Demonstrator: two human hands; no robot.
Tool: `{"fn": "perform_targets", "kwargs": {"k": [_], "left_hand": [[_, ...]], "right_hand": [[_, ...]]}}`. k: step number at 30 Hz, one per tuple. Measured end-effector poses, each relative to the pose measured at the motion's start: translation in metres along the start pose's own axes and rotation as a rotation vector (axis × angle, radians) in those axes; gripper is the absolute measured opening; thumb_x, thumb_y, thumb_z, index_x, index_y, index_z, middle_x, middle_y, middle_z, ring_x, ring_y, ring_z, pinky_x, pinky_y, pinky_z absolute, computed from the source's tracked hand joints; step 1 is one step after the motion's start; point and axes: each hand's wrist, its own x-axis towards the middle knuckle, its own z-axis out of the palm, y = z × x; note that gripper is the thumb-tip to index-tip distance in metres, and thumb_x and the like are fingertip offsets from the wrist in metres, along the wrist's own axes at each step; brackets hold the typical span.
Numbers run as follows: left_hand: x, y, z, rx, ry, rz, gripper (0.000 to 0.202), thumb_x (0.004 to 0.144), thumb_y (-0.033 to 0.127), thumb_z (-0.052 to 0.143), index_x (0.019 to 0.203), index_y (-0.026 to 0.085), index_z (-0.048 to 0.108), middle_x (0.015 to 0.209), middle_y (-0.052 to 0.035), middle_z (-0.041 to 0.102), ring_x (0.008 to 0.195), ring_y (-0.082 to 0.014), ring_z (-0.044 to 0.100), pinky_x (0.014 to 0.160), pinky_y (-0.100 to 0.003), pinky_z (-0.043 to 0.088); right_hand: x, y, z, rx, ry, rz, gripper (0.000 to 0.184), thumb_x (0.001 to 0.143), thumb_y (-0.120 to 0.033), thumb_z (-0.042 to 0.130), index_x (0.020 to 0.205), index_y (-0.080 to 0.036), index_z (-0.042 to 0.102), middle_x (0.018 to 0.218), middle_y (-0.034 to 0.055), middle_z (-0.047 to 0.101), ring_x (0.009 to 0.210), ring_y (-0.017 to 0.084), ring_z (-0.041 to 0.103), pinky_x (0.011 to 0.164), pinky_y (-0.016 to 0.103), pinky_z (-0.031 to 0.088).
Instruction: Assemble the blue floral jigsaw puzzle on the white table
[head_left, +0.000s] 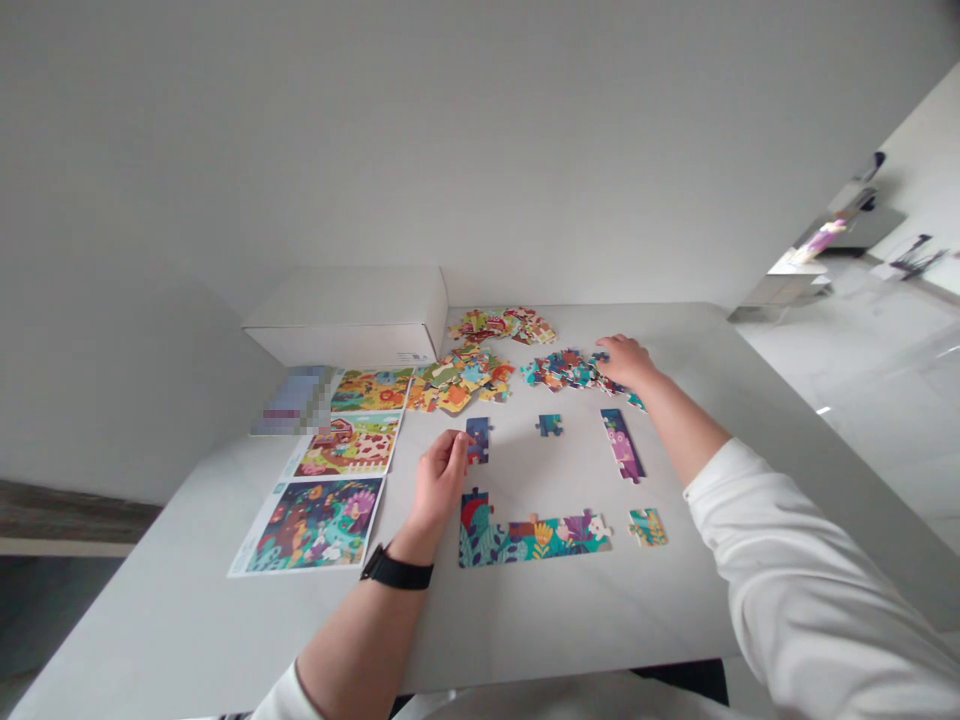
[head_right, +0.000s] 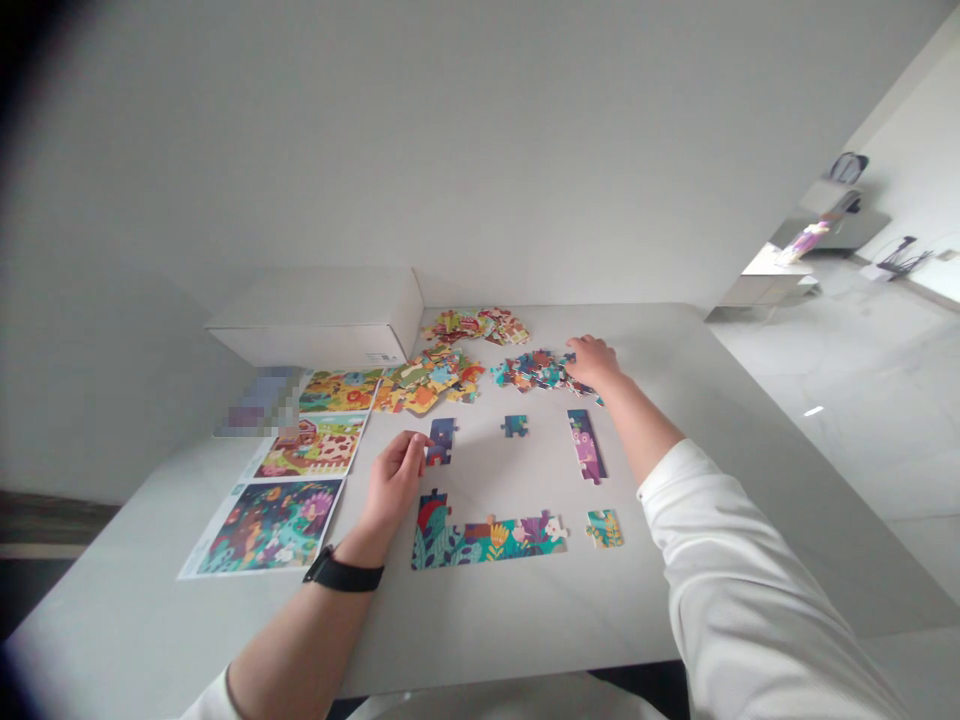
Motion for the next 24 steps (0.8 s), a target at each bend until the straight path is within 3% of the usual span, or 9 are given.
{"fn": "perform_targets", "kwargs": {"k": [5, 8, 11, 15, 21, 24], "left_hand": [[0.000, 0.002, 0.000, 0.012, -0.005, -0.009, 0.042, 0.103, 0.058, 0.053, 0.089, 0.022, 0.069, 0.059, 0.0039, 0.052, 0.055, -0.0152, 0.051, 0.058, -0.027, 0.042], [0.000, 0.002, -0.001, 0.016, -0.006, -0.004, 0.042, 0.103, 0.058, 0.052, 0.089, 0.022, 0.069, 0.058, 0.0041, 0.052, 0.054, -0.0149, 0.050, 0.057, -0.027, 0.040], [0.000, 0.001, -0.002, 0.020, 0.003, 0.003, 0.041, 0.103, 0.056, 0.052, 0.089, 0.022, 0.068, 0.059, 0.0041, 0.052, 0.055, -0.0147, 0.050, 0.057, -0.026, 0.041], [-0.001, 0.001, -0.001, 0.021, -0.008, 0.001, 0.041, 0.103, 0.057, 0.053, 0.089, 0.022, 0.068, 0.060, 0.0036, 0.054, 0.056, -0.0151, 0.052, 0.057, -0.026, 0.041], [-0.001, 0.003, 0.000, 0.022, -0.028, 0.023, 0.042, 0.103, 0.058, 0.052, 0.088, 0.022, 0.068, 0.060, 0.0036, 0.054, 0.056, -0.0150, 0.052, 0.059, -0.027, 0.042], [0.000, 0.004, 0.000, 0.027, -0.025, 0.029, 0.042, 0.103, 0.058, 0.053, 0.088, 0.021, 0.068, 0.059, 0.0036, 0.054, 0.055, -0.0148, 0.053, 0.059, -0.027, 0.043]], "right_hand": [[0.013, -0.022, 0.004, 0.053, -0.066, -0.219, 0.054, 0.099, -0.032, 0.071, 0.152, -0.023, 0.065, 0.154, 0.0143, 0.069, 0.139, 0.033, 0.066, 0.115, 0.043, 0.052], [0.023, -0.035, 0.005, 0.058, -0.126, -0.242, 0.056, 0.093, -0.027, 0.078, 0.149, -0.028, 0.068, 0.148, 0.0099, 0.074, 0.133, 0.031, 0.069, 0.110, 0.039, 0.055], [0.027, -0.040, 0.004, 0.049, -0.126, -0.248, 0.059, 0.090, -0.028, 0.083, 0.147, -0.027, 0.069, 0.141, 0.0113, 0.076, 0.129, 0.032, 0.070, 0.107, 0.040, 0.055], [0.023, -0.030, 0.003, 0.051, -0.044, -0.227, 0.060, 0.090, -0.027, 0.083, 0.148, -0.023, 0.068, 0.143, 0.0155, 0.068, 0.125, 0.031, 0.070, 0.107, 0.039, 0.055], [0.009, -0.009, -0.002, 0.058, 0.068, -0.201, 0.053, 0.096, -0.023, 0.074, 0.149, -0.022, 0.067, 0.143, 0.0149, 0.065, 0.125, 0.030, 0.069, 0.109, 0.037, 0.054], [0.003, -0.004, -0.006, 0.019, 0.084, -0.096, 0.052, 0.098, -0.027, 0.072, 0.149, -0.022, 0.067, 0.143, 0.0169, 0.066, 0.124, 0.032, 0.069, 0.106, 0.040, 0.056]]}}
